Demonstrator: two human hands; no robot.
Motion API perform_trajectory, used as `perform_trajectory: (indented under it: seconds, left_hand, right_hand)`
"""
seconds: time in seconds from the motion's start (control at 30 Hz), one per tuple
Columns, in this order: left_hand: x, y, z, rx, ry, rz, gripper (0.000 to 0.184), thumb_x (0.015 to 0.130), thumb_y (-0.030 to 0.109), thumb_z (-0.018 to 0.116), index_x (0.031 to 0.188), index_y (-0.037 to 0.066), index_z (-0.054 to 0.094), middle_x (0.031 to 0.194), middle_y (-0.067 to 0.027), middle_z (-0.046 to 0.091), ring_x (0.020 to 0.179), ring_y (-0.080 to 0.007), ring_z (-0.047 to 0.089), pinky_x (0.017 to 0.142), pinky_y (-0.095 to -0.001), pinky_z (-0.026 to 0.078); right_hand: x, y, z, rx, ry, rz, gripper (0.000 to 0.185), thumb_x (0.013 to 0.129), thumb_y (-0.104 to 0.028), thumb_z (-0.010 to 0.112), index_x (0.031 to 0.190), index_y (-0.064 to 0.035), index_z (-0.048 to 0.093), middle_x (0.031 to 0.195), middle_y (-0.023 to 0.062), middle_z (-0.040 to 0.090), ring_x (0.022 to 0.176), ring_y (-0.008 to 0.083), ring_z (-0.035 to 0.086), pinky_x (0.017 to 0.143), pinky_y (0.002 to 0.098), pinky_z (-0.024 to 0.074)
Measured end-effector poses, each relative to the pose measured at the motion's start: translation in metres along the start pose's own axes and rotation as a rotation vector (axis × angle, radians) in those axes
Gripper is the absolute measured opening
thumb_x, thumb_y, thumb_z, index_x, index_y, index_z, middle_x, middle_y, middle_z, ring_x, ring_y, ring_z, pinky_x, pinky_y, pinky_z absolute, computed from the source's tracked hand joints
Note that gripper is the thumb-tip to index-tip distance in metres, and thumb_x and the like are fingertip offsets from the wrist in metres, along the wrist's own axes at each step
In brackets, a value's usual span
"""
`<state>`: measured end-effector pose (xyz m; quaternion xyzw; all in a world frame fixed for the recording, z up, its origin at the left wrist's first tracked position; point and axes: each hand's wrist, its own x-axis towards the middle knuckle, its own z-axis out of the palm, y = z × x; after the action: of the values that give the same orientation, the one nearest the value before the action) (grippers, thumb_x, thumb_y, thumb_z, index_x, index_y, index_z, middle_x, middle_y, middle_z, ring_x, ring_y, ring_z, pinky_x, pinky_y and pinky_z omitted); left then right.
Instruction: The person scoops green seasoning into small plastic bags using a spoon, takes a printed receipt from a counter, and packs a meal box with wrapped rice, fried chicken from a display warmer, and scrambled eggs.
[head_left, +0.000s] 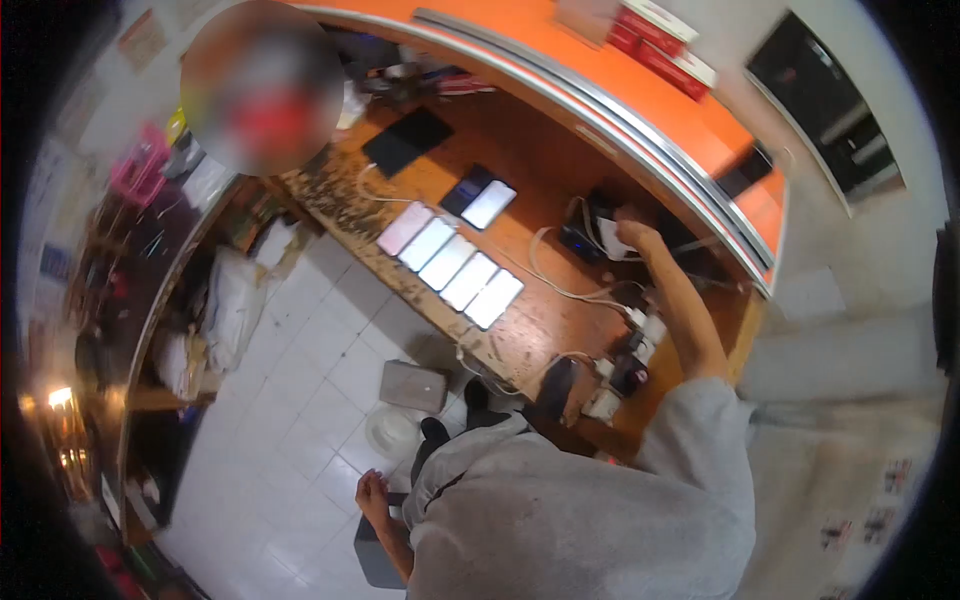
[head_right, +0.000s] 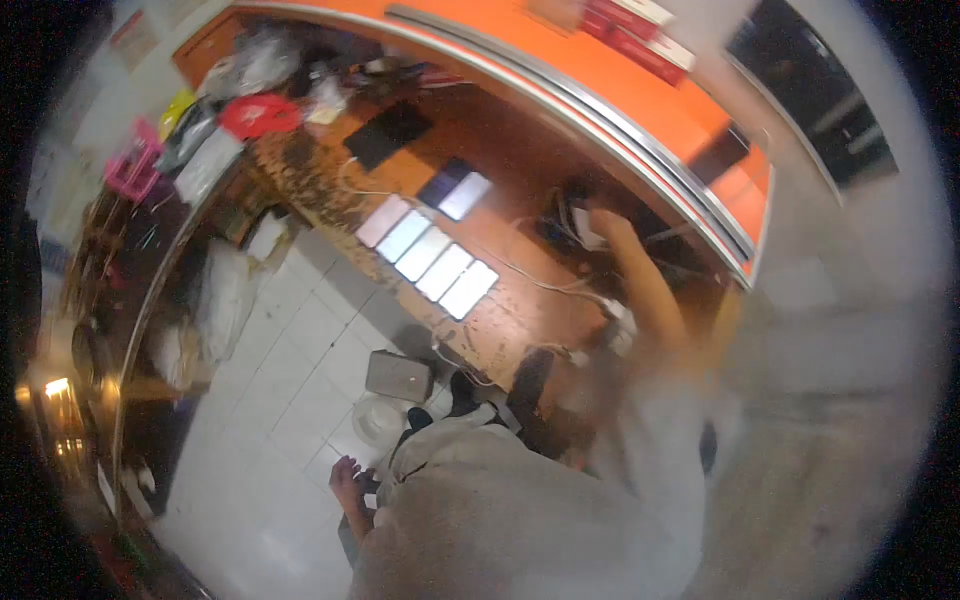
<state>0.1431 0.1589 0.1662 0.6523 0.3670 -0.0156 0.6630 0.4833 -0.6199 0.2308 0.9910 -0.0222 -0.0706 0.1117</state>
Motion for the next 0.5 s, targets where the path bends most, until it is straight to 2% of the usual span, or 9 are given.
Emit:
perform_trajectory:
  seconds: [0.07, 0.13, 0.2, 0.27, 0.3, 0.37, 0.4, 0.47, 0.5]
  left_hand:
    - [0.008, -0.007, -0.005, 0.148, -0.081, 0.005, 0.025, 0.099, 0.015, 0.063, 0.118, -0.001, 0.065, 0.101, -0.0092, 0.069, 0.085, -0.0158, 0.066, 0.072, -0.0304, 0.057]
    - [0.018, -0.028, -0.010, 0.126, -0.135, 0.071, 0.024, 0.098, 0.015, 0.062, 0.117, 0.002, 0.067, 0.101, -0.0079, 0.070, 0.085, -0.0154, 0.066, 0.073, -0.0315, 0.056]
    - [0.031, -0.067, -0.002, -0.182, -0.170, 0.214, 0.027, 0.092, 0.015, 0.065, 0.115, 0.001, 0.069, 0.102, -0.0087, 0.073, 0.090, -0.0159, 0.068, 0.082, -0.0334, 0.056]
    - [0.008, 0.008, 0.031, 0.367, -0.005, 0.110, 0.029, 0.091, 0.014, 0.068, 0.117, 0.003, 0.069, 0.102, -0.0101, 0.074, 0.090, -0.0180, 0.070, 0.082, -0.0346, 0.056]
    - [0.009, 0.030, 0.044, 0.413, 0.008, 0.175, 0.029, 0.092, 0.017, 0.066, 0.117, 0.002, 0.068, 0.105, -0.0134, 0.073, 0.092, -0.0223, 0.070, 0.080, -0.0354, 0.056]
    - [0.016, 0.056, 0.074, 0.390, -0.048, 0.348, 0.031, 0.094, 0.021, 0.063, 0.119, 0.002, 0.066, 0.113, -0.0174, 0.070, 0.096, -0.0297, 0.070, 0.081, -0.0384, 0.057]
    - [0.026, 0.070, 0.094, 0.317, -0.103, 0.474, 0.033, 0.094, 0.022, 0.063, 0.121, 0.003, 0.065, 0.116, -0.0181, 0.069, 0.100, -0.0329, 0.070, 0.083, -0.0406, 0.056]
    - [0.015, 0.148, 0.133, 0.417, -0.128, 0.711, 0.039, 0.094, 0.023, 0.063, 0.129, 0.004, 0.061, 0.123, -0.0180, 0.065, 0.114, -0.0336, 0.063, 0.096, -0.0432, 0.051]
    - [0.006, 0.186, 0.150, 0.401, -0.128, 0.856, 0.043, 0.095, 0.024, 0.063, 0.134, 0.006, 0.057, 0.127, -0.0159, 0.064, 0.120, -0.0320, 0.059, 0.103, -0.0425, 0.045]
  right_hand:
    - [-0.007, 0.001, 0.009, 0.038, -0.008, 0.030, 0.031, 0.070, -0.014, 0.072, 0.099, -0.0032, 0.071, 0.100, 0.0210, 0.071, 0.095, 0.0343, 0.069, 0.080, 0.0456, 0.0558]
    - [-0.011, 0.007, 0.019, 0.041, 0.010, 0.054, 0.030, 0.070, -0.016, 0.073, 0.097, -0.0030, 0.072, 0.096, 0.0201, 0.071, 0.091, 0.0343, 0.070, 0.077, 0.0460, 0.0563]
    - [0.014, 0.008, 0.019, 0.000, 0.042, 0.081, 0.029, 0.070, -0.018, 0.074, 0.095, -0.0029, 0.072, 0.093, 0.0192, 0.072, 0.087, 0.0343, 0.071, 0.074, 0.0464, 0.0567]
    - [0.056, 0.001, 0.015, -0.067, 0.102, 0.131, 0.029, 0.070, -0.020, 0.075, 0.093, -0.0027, 0.072, 0.090, 0.0184, 0.072, 0.083, 0.0342, 0.072, 0.072, 0.0469, 0.0572]
    - [0.078, -0.012, 0.008, -0.095, 0.132, 0.112, 0.029, 0.070, -0.021, 0.075, 0.091, -0.0026, 0.073, 0.088, 0.0179, 0.073, 0.081, 0.0342, 0.072, 0.070, 0.0471, 0.0574]
    - [0.039, -0.127, -0.128, -0.210, 0.019, -0.297, 0.023, 0.073, -0.023, 0.074, 0.086, -0.0037, 0.072, 0.087, 0.0177, 0.072, 0.077, 0.0365, 0.071, 0.062, 0.0489, 0.0557]
    - [0.011, -0.185, -0.174, -0.046, 0.159, -0.352, 0.019, 0.075, -0.017, 0.072, 0.088, -0.0047, 0.072, 0.088, 0.0182, 0.072, 0.082, 0.0383, 0.071, 0.068, 0.0492, 0.0565]
    - [-0.001, -0.248, -0.201, 0.403, 0.124, -0.671, 0.029, 0.071, -0.014, 0.079, 0.097, -0.0014, 0.070, 0.091, 0.0212, 0.072, 0.085, 0.0381, 0.070, 0.075, 0.0457, 0.0555]
    - [-0.019, -0.288, -0.223, 0.573, 0.053, -0.739, 0.030, 0.071, -0.014, 0.081, 0.097, -0.0009, 0.071, 0.092, 0.0212, 0.072, 0.081, 0.0349, 0.070, 0.071, 0.0434, 0.0544]
